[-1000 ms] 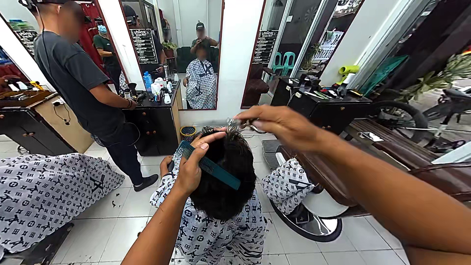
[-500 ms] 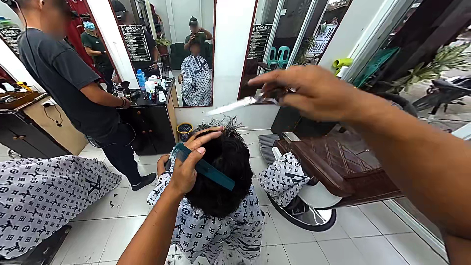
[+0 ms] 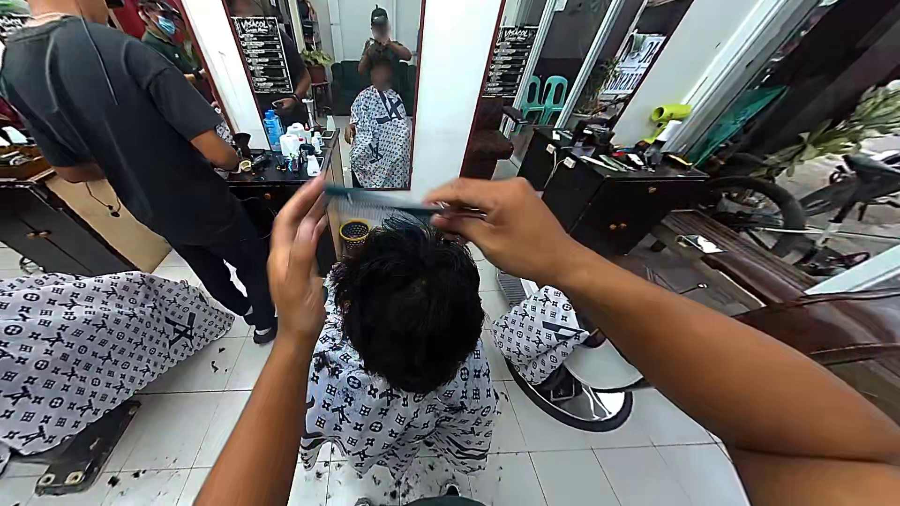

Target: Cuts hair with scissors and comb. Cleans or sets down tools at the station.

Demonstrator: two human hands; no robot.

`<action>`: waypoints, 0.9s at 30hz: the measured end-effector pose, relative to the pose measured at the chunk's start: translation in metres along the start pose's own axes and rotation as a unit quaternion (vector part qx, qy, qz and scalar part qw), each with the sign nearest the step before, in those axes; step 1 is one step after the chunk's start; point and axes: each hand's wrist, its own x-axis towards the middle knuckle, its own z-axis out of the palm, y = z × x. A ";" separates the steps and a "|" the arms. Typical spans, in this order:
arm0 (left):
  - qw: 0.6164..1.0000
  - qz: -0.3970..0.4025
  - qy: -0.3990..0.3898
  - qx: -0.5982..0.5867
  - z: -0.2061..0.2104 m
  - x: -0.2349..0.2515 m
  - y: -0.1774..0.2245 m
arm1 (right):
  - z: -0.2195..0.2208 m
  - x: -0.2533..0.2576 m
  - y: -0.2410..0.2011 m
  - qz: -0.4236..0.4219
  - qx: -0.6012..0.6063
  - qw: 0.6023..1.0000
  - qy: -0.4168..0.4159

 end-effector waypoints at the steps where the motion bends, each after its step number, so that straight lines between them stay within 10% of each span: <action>1: 0.998 -0.026 0.055 0.034 -0.017 -0.031 -0.022 | -0.003 -0.011 0.011 -0.004 -0.064 0.998 0.001; 4: 0.979 -0.153 0.107 0.086 -0.029 -0.128 -0.077 | 0.006 -0.039 0.026 0.100 -0.073 0.991 -0.052; 8: 0.991 -0.123 0.045 0.027 0.009 -0.183 -0.080 | 0.021 -0.059 0.016 0.059 -0.065 0.989 -0.122; 13: 0.983 -0.047 -0.050 0.171 0.029 -0.164 -0.058 | 0.022 -0.073 0.006 -0.029 -0.043 0.985 -0.164; 17: 0.964 0.088 -0.115 0.223 0.034 -0.125 -0.054 | 0.014 -0.075 -0.001 0.037 0.059 0.977 -0.202; 27: 0.976 0.119 -0.156 0.095 0.042 -0.106 -0.011 | 0.004 -0.078 -0.024 0.221 0.249 0.931 -0.149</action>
